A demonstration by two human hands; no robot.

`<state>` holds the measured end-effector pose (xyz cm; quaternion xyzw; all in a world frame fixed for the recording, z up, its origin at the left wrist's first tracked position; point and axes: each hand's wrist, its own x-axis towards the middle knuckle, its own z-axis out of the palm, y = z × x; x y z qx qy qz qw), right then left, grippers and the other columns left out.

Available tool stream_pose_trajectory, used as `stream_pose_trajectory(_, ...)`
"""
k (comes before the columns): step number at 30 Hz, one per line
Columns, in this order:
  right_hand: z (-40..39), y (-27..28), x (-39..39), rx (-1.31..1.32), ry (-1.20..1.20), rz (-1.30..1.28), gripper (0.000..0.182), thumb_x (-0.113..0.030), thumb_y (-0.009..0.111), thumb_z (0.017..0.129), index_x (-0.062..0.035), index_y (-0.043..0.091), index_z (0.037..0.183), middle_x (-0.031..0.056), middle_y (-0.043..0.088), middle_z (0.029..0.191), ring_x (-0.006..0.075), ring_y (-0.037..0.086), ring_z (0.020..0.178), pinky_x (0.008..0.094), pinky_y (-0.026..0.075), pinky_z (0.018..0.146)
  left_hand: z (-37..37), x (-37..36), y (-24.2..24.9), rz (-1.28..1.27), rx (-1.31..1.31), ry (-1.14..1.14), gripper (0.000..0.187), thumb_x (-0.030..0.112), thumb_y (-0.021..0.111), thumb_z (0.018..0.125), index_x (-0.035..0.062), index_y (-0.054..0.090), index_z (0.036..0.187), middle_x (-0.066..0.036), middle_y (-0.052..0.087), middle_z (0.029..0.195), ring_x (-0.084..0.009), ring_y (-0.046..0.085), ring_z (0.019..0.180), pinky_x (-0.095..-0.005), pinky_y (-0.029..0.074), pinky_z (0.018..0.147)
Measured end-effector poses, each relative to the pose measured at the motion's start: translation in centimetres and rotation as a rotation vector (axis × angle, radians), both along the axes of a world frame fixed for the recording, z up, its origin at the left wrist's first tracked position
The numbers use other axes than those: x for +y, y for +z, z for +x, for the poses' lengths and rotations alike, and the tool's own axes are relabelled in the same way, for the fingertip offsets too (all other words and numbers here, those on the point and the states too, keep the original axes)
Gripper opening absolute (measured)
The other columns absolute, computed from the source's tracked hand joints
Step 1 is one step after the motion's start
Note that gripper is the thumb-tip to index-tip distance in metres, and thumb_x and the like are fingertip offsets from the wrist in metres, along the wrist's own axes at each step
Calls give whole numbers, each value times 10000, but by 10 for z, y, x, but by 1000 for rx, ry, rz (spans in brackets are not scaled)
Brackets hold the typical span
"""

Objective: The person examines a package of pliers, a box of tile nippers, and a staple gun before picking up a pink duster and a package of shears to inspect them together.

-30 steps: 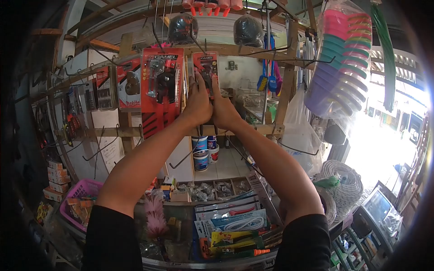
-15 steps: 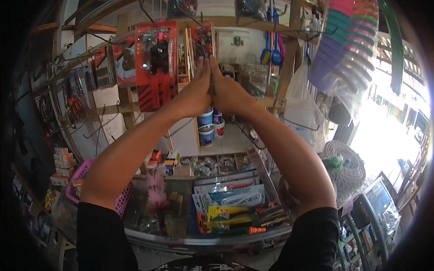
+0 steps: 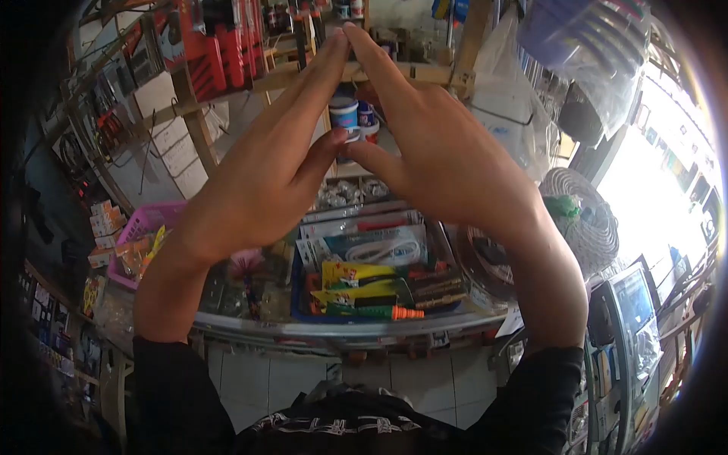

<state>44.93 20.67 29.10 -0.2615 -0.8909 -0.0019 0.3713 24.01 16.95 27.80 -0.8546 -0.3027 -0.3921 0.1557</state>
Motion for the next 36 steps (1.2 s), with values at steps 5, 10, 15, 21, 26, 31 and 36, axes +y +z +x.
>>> stream_pose_trajectory(5,25,-44,-20,55,86,-43,844,-165,804,879,-133,380,1607,242,659,1354,415,622,1295,486,504,1105,8,-18,-51,-149,-52,-58,662,8,513,1018,-22,256,1627,-247,356,1646,-399,377,1513,-465,339,1217)
stream_pose_trajectory(10,46,-87,-35,-68,98,-183,715,-167,820,867,-104,520,1512,187,660,1371,391,641,1266,469,536,1074,-17,-11,-105,-333,-39,50,538,3,537,992,8,454,1524,-190,542,1515,-352,545,1385,-436,447,1124)
stream_pose_trajectory(15,40,-133,-16,-178,139,-306,619,-150,774,901,-79,554,1474,217,649,1360,408,650,1225,468,542,1034,-58,28,-167,-728,-149,203,409,48,593,980,19,565,1387,-182,604,1398,-343,593,1293,-428,458,1097)
stream_pose_trajectory(21,6,-177,41,-152,195,-268,484,-156,694,945,5,589,1389,248,679,1258,423,653,1169,471,515,1030,-88,49,-247,-457,-239,365,362,112,655,951,75,629,1310,-186,598,1312,-392,548,1262,-479,417,1094)
stream_pose_trajectory(26,-19,-191,68,-203,100,-331,408,-181,670,964,27,639,1314,243,693,1183,416,669,1101,468,518,980,-81,36,-283,-391,-317,470,376,143,700,942,117,641,1313,-159,518,1397,-389,469,1294,-504,387,1102)
stream_pose_trajectory(31,-37,-199,85,-255,29,-253,391,-182,691,946,23,656,1276,213,688,1134,388,663,1081,454,520,943,-74,27,-289,-419,-436,469,365,74,690,946,131,645,1303,-158,468,1438,-381,403,1332,-509,350,1125)
stream_pose_trajectory(36,-49,-208,91,-275,37,-321,385,-195,709,937,12,672,1259,194,666,1098,374,658,1036,460,511,933,-78,23,-294,-400,-424,524,339,96,696,937,134,648,1270,-159,488,1391,-375,421,1304,-515,346,1107)
